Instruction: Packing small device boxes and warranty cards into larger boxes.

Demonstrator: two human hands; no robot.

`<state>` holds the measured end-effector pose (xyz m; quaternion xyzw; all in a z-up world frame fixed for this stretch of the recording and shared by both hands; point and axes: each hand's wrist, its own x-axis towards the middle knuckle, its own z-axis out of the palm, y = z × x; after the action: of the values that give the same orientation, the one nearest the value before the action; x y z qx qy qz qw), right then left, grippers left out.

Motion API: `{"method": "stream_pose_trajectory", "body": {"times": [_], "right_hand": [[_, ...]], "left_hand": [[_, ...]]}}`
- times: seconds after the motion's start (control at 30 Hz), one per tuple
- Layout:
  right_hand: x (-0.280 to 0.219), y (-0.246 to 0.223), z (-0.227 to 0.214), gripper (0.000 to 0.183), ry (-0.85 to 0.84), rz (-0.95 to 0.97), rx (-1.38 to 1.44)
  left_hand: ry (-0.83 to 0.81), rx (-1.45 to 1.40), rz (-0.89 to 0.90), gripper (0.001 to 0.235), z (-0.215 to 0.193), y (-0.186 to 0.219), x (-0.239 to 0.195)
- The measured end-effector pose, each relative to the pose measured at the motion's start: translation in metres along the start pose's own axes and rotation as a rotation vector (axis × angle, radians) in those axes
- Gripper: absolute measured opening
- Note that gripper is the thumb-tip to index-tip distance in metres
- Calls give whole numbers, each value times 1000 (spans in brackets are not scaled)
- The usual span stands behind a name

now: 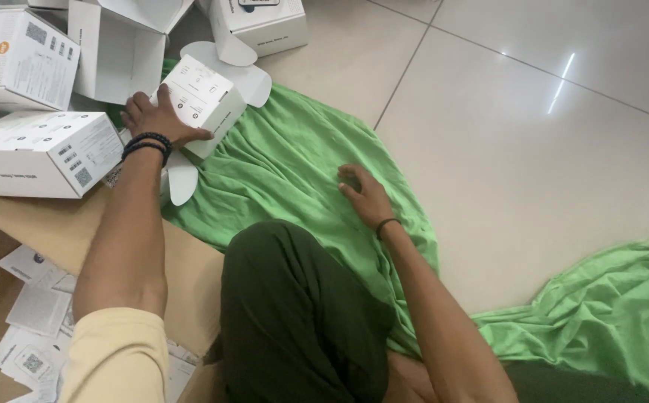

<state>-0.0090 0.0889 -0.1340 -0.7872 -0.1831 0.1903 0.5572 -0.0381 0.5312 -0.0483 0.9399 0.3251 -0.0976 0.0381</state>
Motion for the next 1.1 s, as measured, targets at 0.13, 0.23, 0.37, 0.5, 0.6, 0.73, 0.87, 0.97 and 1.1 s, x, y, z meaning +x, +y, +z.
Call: {"method": "stream_pose_trajectory", "body": {"times": [0.13,0.23,0.37,0.5,0.6,0.73,0.87,0.97,1.1], "right_hand": [[-8,-12,-10,40,-12,-22,-27],[-20,-17,-29,45,-64,17,10],[-51,-18,-72,49,4,34,65],[-88,-23,-131,65,118,212,442],[-118,-8,-170,77,190,205,762],[-168,-20,-209,84,288,160,892],[-204,-13,-233,89,462,97,964],[-224,15,-251,86,522,-68,923],[-222,48,-261,44,635,-243,702]], "left_hand": [[1,-108,-4,140,-2,19,-16],[-88,-60,-73,138,-12,50,-30],[-201,-299,322,138,-31,120,-60],[-152,-387,762,138,-44,222,-118],[-53,-393,982,137,-30,289,-159],[14,-445,1175,136,-8,346,-220],[-53,-677,1386,126,27,370,-277],[-324,-888,1324,109,47,375,-294],[-870,-1215,892,82,35,375,-309]]}}
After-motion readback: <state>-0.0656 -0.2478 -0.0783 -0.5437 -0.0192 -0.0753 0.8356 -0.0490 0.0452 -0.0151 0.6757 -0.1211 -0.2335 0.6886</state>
